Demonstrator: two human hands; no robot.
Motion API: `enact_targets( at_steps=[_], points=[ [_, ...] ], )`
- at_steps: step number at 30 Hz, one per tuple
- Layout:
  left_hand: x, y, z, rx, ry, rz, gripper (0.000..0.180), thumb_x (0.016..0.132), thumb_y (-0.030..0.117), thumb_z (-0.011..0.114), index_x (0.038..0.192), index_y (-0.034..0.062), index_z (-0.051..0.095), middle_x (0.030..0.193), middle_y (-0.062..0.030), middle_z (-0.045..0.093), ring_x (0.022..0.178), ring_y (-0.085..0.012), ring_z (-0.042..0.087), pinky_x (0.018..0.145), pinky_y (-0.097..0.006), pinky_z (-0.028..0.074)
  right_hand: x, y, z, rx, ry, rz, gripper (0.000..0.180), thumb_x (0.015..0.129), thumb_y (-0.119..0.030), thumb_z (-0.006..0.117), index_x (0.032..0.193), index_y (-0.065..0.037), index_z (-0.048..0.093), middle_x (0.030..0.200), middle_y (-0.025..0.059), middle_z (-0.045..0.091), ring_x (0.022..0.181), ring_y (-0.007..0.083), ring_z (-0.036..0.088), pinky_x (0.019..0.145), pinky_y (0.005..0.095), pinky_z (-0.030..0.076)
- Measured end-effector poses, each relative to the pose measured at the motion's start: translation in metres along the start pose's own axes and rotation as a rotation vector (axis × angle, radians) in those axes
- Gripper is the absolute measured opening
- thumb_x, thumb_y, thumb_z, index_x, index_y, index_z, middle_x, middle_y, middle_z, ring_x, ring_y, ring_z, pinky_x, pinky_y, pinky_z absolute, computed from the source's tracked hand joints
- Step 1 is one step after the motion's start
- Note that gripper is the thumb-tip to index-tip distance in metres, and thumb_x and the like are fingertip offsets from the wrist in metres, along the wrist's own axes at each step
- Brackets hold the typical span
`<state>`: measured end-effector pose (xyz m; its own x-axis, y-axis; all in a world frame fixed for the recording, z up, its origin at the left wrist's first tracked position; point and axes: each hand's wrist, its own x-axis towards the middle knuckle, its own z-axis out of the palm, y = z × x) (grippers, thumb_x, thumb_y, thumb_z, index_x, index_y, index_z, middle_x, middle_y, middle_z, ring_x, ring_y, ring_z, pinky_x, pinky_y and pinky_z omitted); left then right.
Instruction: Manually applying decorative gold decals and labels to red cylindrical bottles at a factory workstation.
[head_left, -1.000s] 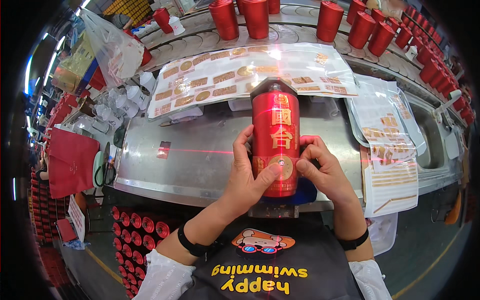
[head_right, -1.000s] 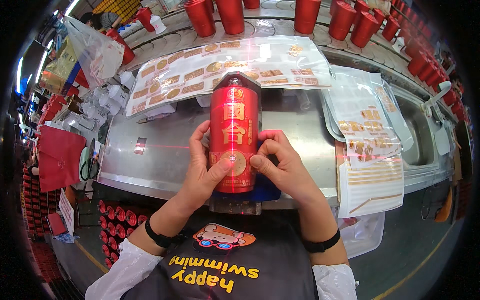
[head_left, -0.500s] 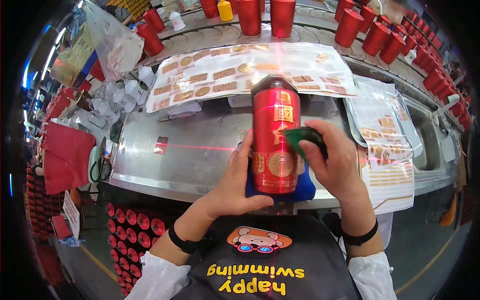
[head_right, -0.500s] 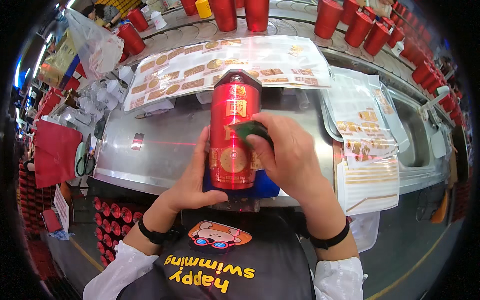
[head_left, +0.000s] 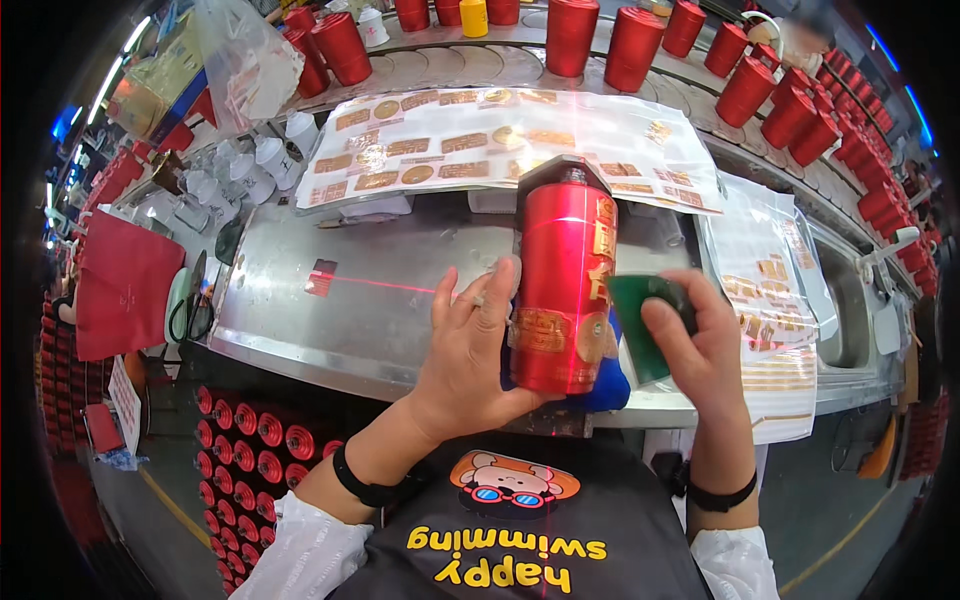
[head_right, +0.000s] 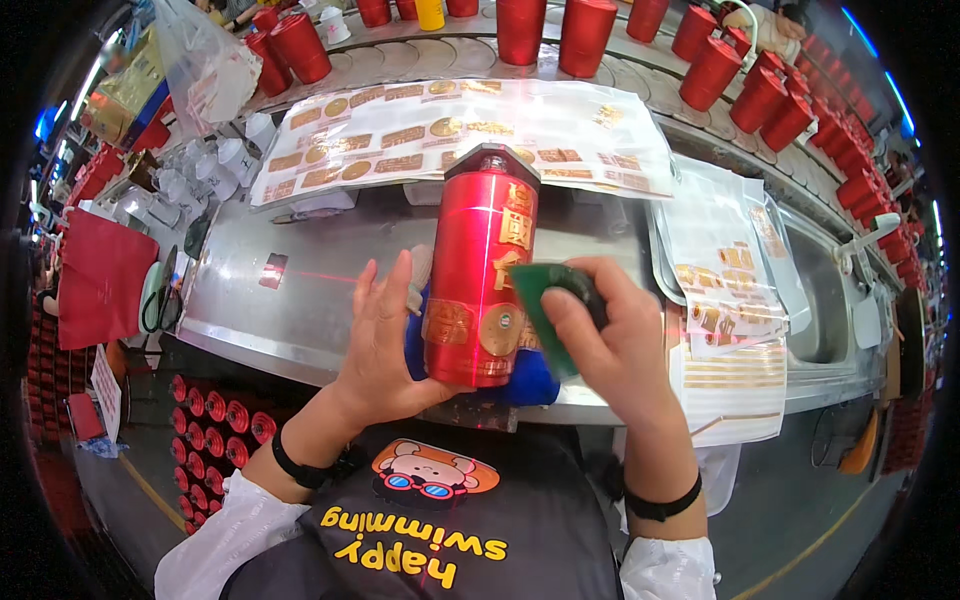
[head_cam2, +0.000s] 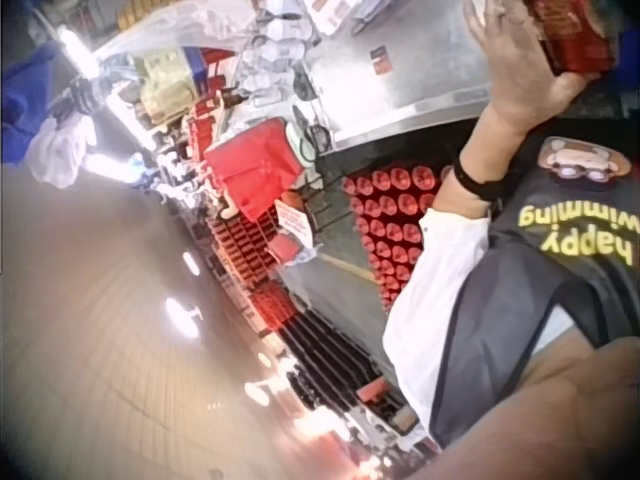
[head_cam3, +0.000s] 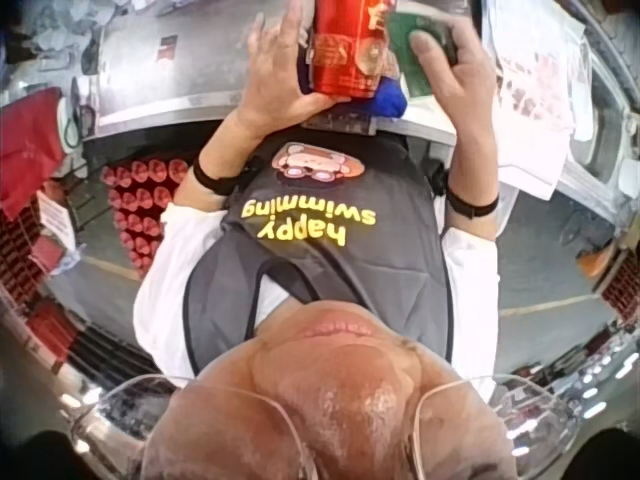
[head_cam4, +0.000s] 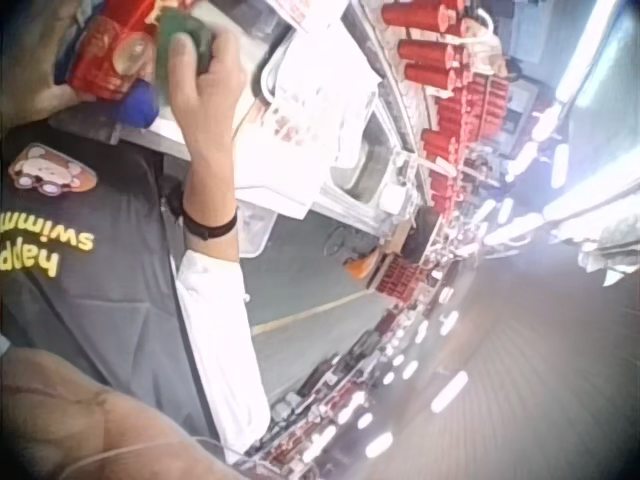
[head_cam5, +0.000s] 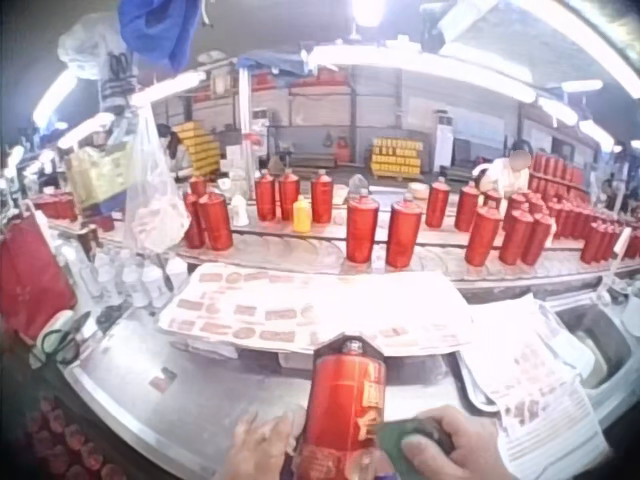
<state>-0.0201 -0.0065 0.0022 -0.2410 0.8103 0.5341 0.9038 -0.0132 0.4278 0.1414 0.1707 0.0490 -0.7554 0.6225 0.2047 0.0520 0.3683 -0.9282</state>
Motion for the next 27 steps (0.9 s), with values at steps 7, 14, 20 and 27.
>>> enact_targets(
  at_steps=[7, 14, 20, 27],
  points=[
    [0.010, 0.001, -0.003, 0.097, 0.019, 0.135, 0.112, 0.069, 0.046, 0.078, 0.148, -0.0024, 0.016, 0.143, -0.0233, 0.037, 0.130, -0.0375, 0.039, 0.111, -0.058, 0.014, -0.023, 0.021, 0.010, 0.301, 0.009, 0.150, 0.020, 0.092, -0.016, 0.064, 0.101, 0.001, 0.058, 0.082, 0.0000, 0.061, 0.073, 0.0045, 0.053, 0.065, 0.0204, 0.045],
    [0.016, 0.001, 0.014, -0.871, -0.001, -0.345, 0.090, 0.091, 0.048, 0.057, 0.147, -0.0061, 0.012, 0.150, -0.0248, 0.021, 0.141, -0.0327, 0.023, 0.115, -0.042, 0.016, -0.022, 0.020, 0.011, 0.338, 0.030, 0.151, 0.019, 0.093, -0.014, 0.062, 0.103, 0.001, 0.057, 0.083, -0.0006, 0.060, 0.075, 0.0041, 0.052, 0.066, 0.0197, 0.044],
    [0.014, -0.002, 0.020, -0.780, -0.055, -0.392, 0.080, 0.097, 0.040, 0.051, 0.146, -0.0082, 0.011, 0.149, -0.0252, 0.021, 0.140, -0.0325, 0.023, 0.115, -0.039, 0.018, -0.026, 0.014, 0.015, 0.009, 0.112, -0.003, 0.033, 0.097, -0.008, 0.051, 0.129, 0.002, 0.050, 0.118, 0.0110, 0.059, 0.102, 0.0108, 0.055, 0.079, 0.0223, 0.047],
    [0.016, 0.001, 0.021, -0.821, -0.044, -0.387, 0.075, 0.098, 0.035, 0.050, 0.146, -0.0087, 0.013, 0.150, -0.0260, 0.020, 0.141, -0.0336, 0.022, 0.115, -0.040, 0.018, -0.013, 0.020, 0.047, -0.296, 0.080, -0.264, 0.068, 0.086, -0.018, 0.067, 0.139, 0.009, 0.034, 0.138, 0.0325, 0.040, 0.118, 0.0410, 0.049, 0.100, 0.0434, 0.040]
  ],
)
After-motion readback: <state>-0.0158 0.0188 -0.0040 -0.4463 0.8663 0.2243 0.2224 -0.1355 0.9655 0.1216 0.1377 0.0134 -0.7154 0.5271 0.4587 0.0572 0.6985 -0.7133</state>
